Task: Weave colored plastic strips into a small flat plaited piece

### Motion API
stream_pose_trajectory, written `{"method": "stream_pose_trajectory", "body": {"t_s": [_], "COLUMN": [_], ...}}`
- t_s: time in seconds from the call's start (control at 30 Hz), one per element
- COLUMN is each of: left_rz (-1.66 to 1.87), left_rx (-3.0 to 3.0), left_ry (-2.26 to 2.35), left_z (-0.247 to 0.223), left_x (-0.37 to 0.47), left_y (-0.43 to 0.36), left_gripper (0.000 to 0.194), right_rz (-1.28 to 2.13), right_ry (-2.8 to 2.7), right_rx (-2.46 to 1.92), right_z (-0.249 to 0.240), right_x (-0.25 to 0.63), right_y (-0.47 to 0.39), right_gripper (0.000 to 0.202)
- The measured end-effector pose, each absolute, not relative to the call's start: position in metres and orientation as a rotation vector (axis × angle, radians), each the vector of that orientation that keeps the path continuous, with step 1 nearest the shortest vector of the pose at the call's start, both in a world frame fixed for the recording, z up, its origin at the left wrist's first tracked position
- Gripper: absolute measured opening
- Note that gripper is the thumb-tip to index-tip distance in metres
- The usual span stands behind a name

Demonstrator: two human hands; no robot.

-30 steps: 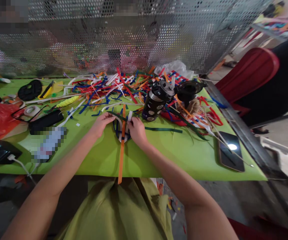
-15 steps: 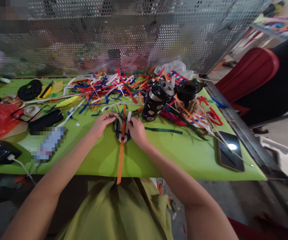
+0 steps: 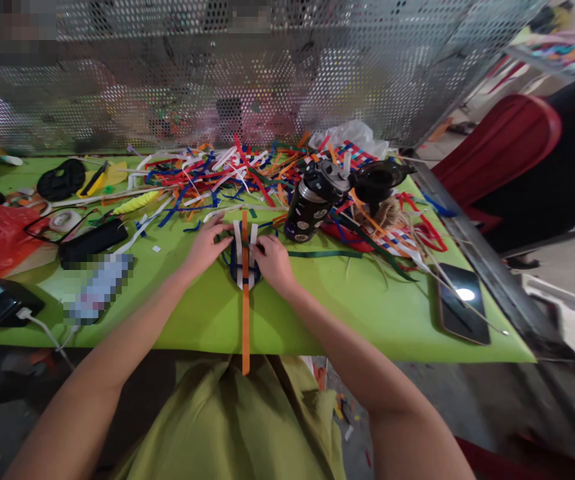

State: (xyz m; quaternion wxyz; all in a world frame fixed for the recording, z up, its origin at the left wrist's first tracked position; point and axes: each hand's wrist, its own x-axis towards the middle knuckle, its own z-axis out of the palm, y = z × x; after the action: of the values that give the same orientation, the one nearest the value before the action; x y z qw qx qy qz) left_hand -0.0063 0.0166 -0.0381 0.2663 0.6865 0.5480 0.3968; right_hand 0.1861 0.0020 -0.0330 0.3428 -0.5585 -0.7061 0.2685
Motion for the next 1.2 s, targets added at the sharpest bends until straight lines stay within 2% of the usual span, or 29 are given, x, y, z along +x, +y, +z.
{"method": "stream_pose_trajectory", "body": {"t_s": [0.2, 0.37, 0.53, 0.6, 0.83, 1.07, 1.2], "left_rz": [0.901, 0.823, 0.772, 0.748, 0.775, 1.010, 1.061], "left_rx": [2.152, 2.212, 2.233, 2.232, 2.245, 2.124, 2.092], "left_ry": [1.598, 1.683, 1.704, 1.712, 1.700, 1.465, 1.509], "left_z": [-0.035, -0.033, -0.030, -0.030, -0.029, -0.023, -0.021], "left_x": [-0.007, -0.009, -0.011, -0.011, -0.010, -0.017, -0.028], "left_y": [0.014, 0.014, 0.014, 0.015, 0.014, 0.015, 0.009], "left_gripper": [0.028, 0.024, 0.011, 0.010, 0.014, 0.034, 0.037], "right_rz": [0.673, 0.659, 0.638, 0.595, 0.412, 0.359, 0.360], "right_ry": [-1.853, -1.845, -1.844, -1.922, -2.260, -2.363, -2.369], "right_rx": [-1.443, -1.433, -1.435, -1.434, -1.564, -1.680, -1.685], "right_z": [-0.035, -0.038, -0.035, -0.032, -0.024, -0.016, -0.014], "right_x": [0.186, 0.185, 0.183, 0.182, 0.175, 0.170, 0.170], "right_y": [0.003, 0.001, -0.005, -0.008, -0.017, -0.020, -0.020], "right_gripper": [0.019, 0.003, 0.042, 0.050, 0.043, 0.041, 0.041]}}
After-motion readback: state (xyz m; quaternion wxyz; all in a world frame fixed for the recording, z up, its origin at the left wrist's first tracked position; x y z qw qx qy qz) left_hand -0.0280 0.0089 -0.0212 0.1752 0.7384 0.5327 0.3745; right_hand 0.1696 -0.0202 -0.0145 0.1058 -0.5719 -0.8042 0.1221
